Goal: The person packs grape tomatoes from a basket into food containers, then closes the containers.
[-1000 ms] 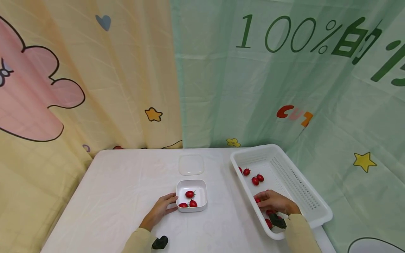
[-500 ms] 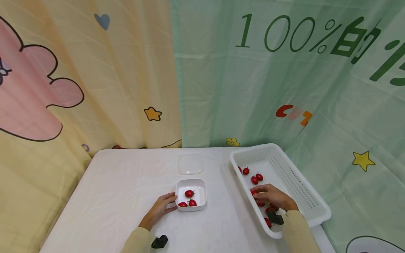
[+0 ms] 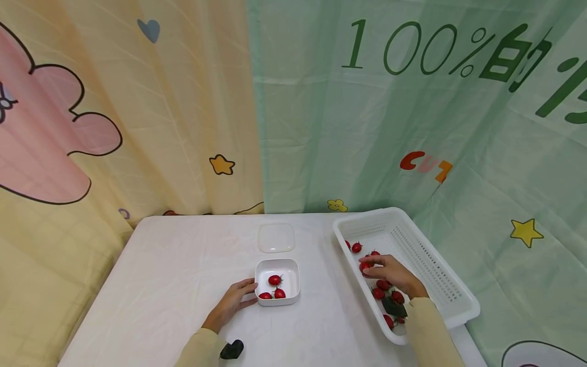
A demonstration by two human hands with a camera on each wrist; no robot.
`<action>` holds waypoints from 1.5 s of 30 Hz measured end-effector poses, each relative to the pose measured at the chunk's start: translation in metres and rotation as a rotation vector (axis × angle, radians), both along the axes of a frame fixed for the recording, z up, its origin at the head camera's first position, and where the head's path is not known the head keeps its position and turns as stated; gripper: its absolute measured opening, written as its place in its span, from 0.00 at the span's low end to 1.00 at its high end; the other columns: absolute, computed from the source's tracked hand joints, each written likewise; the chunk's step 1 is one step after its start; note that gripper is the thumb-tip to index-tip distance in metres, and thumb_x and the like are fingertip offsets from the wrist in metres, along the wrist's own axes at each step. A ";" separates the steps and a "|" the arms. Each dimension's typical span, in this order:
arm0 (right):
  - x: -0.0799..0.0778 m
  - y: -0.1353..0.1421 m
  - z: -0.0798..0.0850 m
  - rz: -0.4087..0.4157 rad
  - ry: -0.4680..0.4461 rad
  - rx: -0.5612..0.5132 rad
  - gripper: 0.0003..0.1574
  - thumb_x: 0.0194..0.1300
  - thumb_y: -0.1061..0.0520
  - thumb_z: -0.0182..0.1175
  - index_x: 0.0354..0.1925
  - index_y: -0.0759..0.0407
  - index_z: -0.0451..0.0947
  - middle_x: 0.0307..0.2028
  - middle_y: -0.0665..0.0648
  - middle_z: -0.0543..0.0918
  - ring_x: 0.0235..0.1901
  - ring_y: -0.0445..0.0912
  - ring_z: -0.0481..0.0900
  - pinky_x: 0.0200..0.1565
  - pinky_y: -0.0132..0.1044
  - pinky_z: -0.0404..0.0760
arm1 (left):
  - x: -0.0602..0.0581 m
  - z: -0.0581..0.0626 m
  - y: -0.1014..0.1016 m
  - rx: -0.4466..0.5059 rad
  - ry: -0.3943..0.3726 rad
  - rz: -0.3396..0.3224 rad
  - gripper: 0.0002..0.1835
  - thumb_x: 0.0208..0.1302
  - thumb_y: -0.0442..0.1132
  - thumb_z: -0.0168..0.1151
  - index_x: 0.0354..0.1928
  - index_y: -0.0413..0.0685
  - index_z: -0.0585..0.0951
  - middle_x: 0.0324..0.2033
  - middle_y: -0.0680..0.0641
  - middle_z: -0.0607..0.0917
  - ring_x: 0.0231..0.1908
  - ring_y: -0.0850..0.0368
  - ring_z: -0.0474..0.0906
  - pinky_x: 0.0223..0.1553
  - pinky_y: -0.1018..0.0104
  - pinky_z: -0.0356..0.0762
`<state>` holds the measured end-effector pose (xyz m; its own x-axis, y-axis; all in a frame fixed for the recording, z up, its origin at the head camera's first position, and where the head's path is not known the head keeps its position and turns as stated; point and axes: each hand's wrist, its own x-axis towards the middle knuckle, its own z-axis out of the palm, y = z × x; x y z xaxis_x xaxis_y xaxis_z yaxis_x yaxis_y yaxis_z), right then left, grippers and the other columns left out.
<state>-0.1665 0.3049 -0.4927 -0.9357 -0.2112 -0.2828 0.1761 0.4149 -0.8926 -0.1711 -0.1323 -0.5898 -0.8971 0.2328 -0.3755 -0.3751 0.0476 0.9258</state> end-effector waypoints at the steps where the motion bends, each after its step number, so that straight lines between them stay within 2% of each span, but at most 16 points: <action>1: -0.001 -0.001 0.001 -0.009 -0.002 0.004 0.29 0.62 0.53 0.65 0.59 0.64 0.75 0.52 0.63 0.79 0.45 0.52 0.80 0.55 0.59 0.76 | 0.000 0.000 0.000 0.000 0.002 -0.007 0.31 0.71 0.45 0.55 0.64 0.27 0.65 0.57 0.33 0.75 0.51 0.46 0.76 0.54 0.49 0.78; 4: -0.005 -0.004 0.005 -0.041 0.004 0.009 0.32 0.60 0.53 0.68 0.59 0.64 0.74 0.50 0.60 0.80 0.45 0.51 0.79 0.55 0.59 0.76 | 0.000 0.000 -0.001 0.003 0.003 -0.011 0.31 0.71 0.45 0.55 0.64 0.27 0.65 0.57 0.34 0.75 0.51 0.47 0.76 0.54 0.50 0.78; 9: -0.008 -0.010 0.009 -0.056 0.078 0.014 0.31 0.58 0.53 0.69 0.56 0.66 0.75 0.47 0.60 0.82 0.43 0.51 0.80 0.54 0.58 0.78 | 0.000 0.000 -0.001 0.010 0.008 -0.018 0.32 0.71 0.46 0.55 0.65 0.26 0.64 0.57 0.33 0.74 0.52 0.46 0.76 0.54 0.49 0.78; 13: -0.010 -0.016 0.013 -0.044 0.114 0.003 0.27 0.58 0.55 0.69 0.53 0.67 0.76 0.45 0.61 0.82 0.40 0.50 0.81 0.53 0.55 0.79 | 0.000 0.000 0.000 0.012 0.007 -0.023 0.32 0.71 0.46 0.55 0.65 0.26 0.64 0.57 0.32 0.74 0.52 0.46 0.75 0.54 0.50 0.77; 18: -0.015 -0.025 0.017 -0.004 0.127 -0.014 0.25 0.60 0.56 0.68 0.52 0.69 0.76 0.44 0.64 0.83 0.39 0.48 0.82 0.49 0.43 0.80 | 0.001 -0.002 -0.001 -0.004 0.006 -0.031 0.33 0.70 0.47 0.55 0.65 0.27 0.64 0.58 0.33 0.74 0.53 0.46 0.75 0.54 0.51 0.78; 23: -0.022 -0.037 0.016 0.000 0.101 -0.023 0.25 0.59 0.56 0.69 0.51 0.67 0.77 0.45 0.61 0.83 0.40 0.47 0.82 0.48 0.42 0.79 | 0.002 -0.003 -0.002 -0.010 -0.001 -0.016 0.32 0.70 0.46 0.55 0.65 0.27 0.64 0.58 0.33 0.74 0.53 0.45 0.75 0.54 0.52 0.78; 30: -0.030 -0.057 0.016 0.071 0.115 -0.087 0.28 0.59 0.58 0.68 0.54 0.71 0.75 0.44 0.63 0.84 0.40 0.47 0.81 0.48 0.37 0.79 | 0.003 -0.003 -0.002 -0.011 -0.003 -0.014 0.32 0.71 0.45 0.55 0.65 0.27 0.63 0.57 0.33 0.74 0.53 0.45 0.75 0.54 0.52 0.79; 37: -0.037 -0.077 0.012 0.085 0.070 -0.077 0.25 0.59 0.56 0.68 0.53 0.65 0.78 0.46 0.60 0.83 0.41 0.47 0.83 0.52 0.43 0.78 | 0.002 -0.003 -0.002 0.000 -0.001 -0.018 0.32 0.70 0.45 0.55 0.65 0.26 0.63 0.57 0.33 0.74 0.52 0.47 0.76 0.54 0.52 0.79; 45: -0.040 -0.096 0.010 0.121 0.060 -0.085 0.22 0.59 0.56 0.68 0.51 0.62 0.80 0.45 0.59 0.83 0.43 0.48 0.83 0.55 0.49 0.77 | 0.001 -0.003 -0.001 0.005 0.008 -0.022 0.32 0.70 0.46 0.55 0.65 0.26 0.64 0.56 0.34 0.75 0.51 0.48 0.76 0.53 0.53 0.79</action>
